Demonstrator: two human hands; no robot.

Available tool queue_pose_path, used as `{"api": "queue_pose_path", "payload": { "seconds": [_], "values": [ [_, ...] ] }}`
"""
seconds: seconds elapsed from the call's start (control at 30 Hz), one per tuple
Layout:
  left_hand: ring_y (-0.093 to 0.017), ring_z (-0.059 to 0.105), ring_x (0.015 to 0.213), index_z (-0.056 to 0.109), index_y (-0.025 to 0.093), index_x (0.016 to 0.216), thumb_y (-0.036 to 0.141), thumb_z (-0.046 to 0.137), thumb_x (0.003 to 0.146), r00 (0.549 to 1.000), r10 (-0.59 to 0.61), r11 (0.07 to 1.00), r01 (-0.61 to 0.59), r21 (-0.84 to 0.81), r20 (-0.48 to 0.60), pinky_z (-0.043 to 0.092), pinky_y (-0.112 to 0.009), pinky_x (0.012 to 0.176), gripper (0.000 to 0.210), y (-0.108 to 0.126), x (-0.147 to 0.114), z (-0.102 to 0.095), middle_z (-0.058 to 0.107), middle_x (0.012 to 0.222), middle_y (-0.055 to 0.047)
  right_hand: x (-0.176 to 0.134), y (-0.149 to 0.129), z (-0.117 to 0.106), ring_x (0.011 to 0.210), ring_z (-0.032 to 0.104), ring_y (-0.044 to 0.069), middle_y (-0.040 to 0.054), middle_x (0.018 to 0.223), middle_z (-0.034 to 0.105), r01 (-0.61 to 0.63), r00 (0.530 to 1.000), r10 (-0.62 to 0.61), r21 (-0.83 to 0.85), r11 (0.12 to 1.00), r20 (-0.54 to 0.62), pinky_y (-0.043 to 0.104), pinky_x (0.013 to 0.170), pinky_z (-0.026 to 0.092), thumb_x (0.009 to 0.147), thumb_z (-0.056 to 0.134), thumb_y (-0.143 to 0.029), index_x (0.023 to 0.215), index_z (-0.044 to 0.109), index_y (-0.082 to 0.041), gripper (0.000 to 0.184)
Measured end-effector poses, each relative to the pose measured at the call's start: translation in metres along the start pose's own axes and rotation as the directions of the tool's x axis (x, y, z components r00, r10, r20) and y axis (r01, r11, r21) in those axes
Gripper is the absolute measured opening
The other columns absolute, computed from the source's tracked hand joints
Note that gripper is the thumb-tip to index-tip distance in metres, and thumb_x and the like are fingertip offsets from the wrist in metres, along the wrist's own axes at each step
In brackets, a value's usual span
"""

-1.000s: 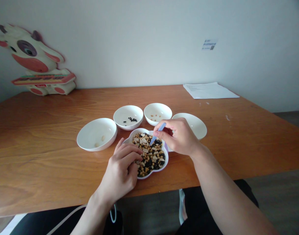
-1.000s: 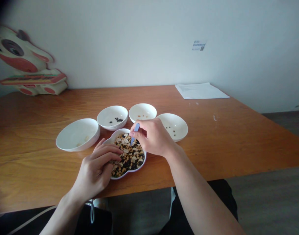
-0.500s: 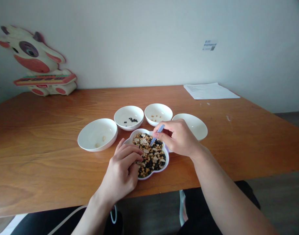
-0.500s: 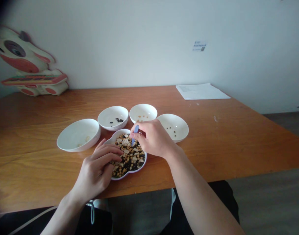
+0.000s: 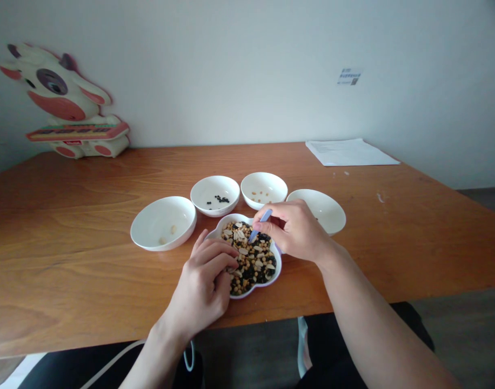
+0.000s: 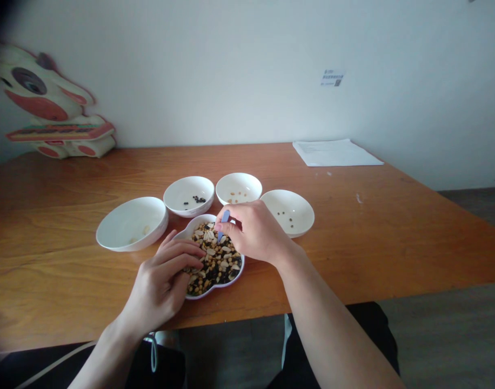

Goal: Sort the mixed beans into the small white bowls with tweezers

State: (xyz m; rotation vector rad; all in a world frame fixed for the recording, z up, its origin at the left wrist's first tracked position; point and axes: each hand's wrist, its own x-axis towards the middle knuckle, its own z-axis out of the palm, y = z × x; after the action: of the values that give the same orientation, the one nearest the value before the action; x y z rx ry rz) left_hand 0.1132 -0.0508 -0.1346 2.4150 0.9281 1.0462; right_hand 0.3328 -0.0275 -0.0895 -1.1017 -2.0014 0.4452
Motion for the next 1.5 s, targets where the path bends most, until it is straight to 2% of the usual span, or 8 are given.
{"api": "queue_pose_path", "payload": {
  "seconds": [0.37, 1.07, 1.33, 1.5],
  "values": [
    [-0.017, 0.064, 0.095, 0.064, 0.020, 0.079, 0.001, 0.046, 0.079, 1.000, 0.002, 1.000, -0.002, 0.001, -0.011, 0.024, -0.054, 0.118, 0.026, 0.0007, -0.0004, -0.0002, 0.069, 0.095, -0.001, 0.0003, 0.0010, 0.0006, 0.056, 0.057, 0.008, 0.0001, 0.070, 0.072, 0.017, 1.000, -0.017, -0.017, 1.000, 0.006, 0.020, 0.055, 0.039, 0.084, 0.065, -0.017, 0.076, 0.071, -0.015, 0.010],
    [-0.018, 0.064, 0.095, 0.065, 0.020, 0.079, 0.001, 0.046, 0.078, 1.000, 0.010, 1.000, -0.011, -0.004, -0.017, 0.023, -0.055, 0.118, 0.027, -0.0005, -0.0011, 0.0004, 0.069, 0.093, -0.001, -0.0020, 0.0023, -0.0024, 0.055, 0.057, 0.008, 0.0011, 0.070, 0.072, 0.036, 0.997, -0.036, 0.009, 0.999, -0.069, 0.020, 0.053, 0.038, 0.087, 0.064, -0.022, 0.075, 0.071, -0.014, 0.016],
    [-0.017, 0.064, 0.095, 0.064, 0.020, 0.079, 0.001, 0.046, 0.079, 1.000, 0.005, 1.000, -0.005, 0.003, -0.011, 0.023, -0.055, 0.119, 0.026, -0.0009, -0.0002, 0.0007, 0.068, 0.094, -0.001, -0.0017, 0.0038, -0.0011, 0.050, 0.051, 0.007, -0.0002, 0.064, 0.068, 0.013, 1.000, -0.013, -0.038, 0.999, -0.008, 0.021, 0.049, 0.034, 0.085, 0.065, -0.020, 0.075, 0.071, -0.014, 0.013],
    [-0.016, 0.063, 0.094, 0.064, 0.020, 0.078, 0.001, 0.045, 0.078, 1.000, 0.002, 1.000, -0.002, 0.001, -0.002, 0.022, -0.054, 0.119, 0.027, -0.0004, 0.0002, 0.0012, 0.068, 0.094, -0.001, -0.0007, 0.0035, 0.0006, 0.054, 0.054, 0.007, 0.0004, 0.069, 0.071, 0.016, 1.000, -0.015, -0.042, 0.999, 0.006, 0.020, 0.052, 0.037, 0.085, 0.065, -0.017, 0.075, 0.071, -0.014, 0.012]
  ]
}}
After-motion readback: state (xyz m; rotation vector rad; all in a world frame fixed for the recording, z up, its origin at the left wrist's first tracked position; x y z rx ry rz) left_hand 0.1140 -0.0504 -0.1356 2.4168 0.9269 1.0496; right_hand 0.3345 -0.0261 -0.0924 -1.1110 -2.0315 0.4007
